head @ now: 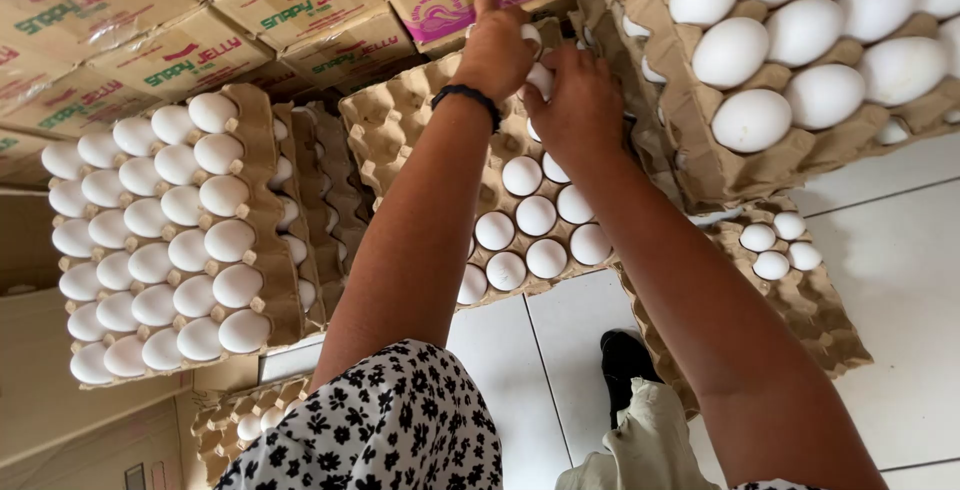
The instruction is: Transferring and organizing eggs between cardboard trays on the floor of a storage area.
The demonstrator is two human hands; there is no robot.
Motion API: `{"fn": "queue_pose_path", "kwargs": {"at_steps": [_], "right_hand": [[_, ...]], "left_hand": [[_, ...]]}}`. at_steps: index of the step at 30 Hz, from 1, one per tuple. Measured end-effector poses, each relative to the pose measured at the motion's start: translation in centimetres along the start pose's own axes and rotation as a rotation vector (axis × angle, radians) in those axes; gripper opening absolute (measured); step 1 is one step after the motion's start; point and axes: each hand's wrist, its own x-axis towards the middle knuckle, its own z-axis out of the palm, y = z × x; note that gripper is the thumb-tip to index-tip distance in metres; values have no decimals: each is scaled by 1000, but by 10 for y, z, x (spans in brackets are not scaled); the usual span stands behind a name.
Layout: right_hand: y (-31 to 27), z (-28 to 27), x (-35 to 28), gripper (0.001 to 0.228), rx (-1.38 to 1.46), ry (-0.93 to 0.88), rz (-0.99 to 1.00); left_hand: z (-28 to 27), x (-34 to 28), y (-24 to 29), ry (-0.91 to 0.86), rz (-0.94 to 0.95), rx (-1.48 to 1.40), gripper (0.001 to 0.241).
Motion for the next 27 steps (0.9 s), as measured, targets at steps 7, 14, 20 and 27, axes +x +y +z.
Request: {"fn": "queue_pose_path", "kwargs": {"at_steps": [7,14,20,27], "right_hand": [[2,-13,-12,40,95,14,-28],[0,-66,-80,36,430,82,-90],[23,-111,-177,31,468,99,-118],[121,-90,-305,25,878,203,369]], "left_hand": [[-20,-19,19,-13,-30,-25,36],[-14,-29,11,76,-18,-58,38],[-48,-114,115,401,163,-145,24],[38,-290,227,-4,236,-437,24]]}}
